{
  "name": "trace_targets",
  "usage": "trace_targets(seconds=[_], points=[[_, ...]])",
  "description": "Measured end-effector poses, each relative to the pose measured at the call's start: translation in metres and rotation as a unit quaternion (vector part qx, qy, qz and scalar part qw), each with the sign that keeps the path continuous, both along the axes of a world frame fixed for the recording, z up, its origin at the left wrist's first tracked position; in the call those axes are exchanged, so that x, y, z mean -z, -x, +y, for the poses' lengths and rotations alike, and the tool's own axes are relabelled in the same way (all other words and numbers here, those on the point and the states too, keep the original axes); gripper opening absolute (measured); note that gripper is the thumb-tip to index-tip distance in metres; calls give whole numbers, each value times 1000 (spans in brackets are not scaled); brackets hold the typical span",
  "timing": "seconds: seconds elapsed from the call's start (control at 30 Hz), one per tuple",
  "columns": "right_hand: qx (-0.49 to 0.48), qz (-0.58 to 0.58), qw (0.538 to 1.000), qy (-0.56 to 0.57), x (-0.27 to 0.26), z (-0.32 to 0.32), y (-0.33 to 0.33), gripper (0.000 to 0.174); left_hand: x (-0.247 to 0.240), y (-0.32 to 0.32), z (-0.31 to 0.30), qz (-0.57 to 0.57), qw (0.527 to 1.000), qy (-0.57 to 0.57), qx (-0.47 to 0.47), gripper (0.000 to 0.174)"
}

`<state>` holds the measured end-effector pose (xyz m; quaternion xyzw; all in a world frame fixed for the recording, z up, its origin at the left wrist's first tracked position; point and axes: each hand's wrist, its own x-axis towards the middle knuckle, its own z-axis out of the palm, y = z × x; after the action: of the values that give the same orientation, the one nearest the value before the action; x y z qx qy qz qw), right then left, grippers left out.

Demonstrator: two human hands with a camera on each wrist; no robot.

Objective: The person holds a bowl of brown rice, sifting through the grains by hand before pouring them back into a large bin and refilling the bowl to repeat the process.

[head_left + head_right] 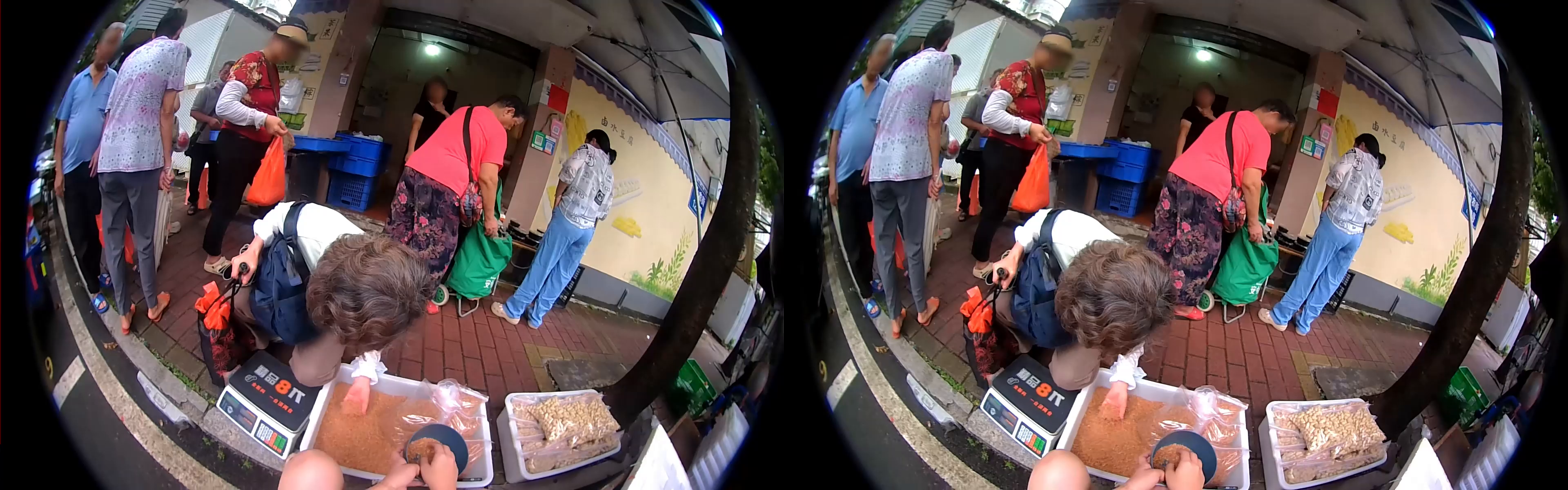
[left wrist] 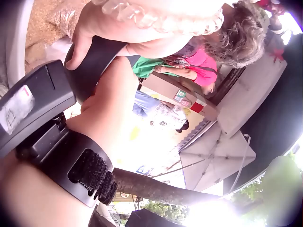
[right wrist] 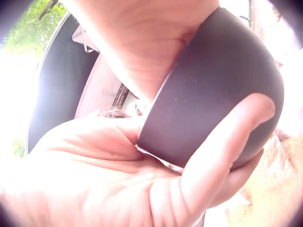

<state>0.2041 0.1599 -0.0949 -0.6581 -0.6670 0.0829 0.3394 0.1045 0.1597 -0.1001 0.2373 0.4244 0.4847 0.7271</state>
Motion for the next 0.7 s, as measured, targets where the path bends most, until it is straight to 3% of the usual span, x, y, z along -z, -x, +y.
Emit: trace_targets(seconds=[0.33, 0.7], points=[[-5, -41, 997, -59, 23, 18, 2, 25, 35, -5, 13, 28, 999, -20, -1, 79], [-3, -25, 999, 34, 23, 15, 4, 21, 78, -17, 25, 30, 999, -23, -1, 76]])
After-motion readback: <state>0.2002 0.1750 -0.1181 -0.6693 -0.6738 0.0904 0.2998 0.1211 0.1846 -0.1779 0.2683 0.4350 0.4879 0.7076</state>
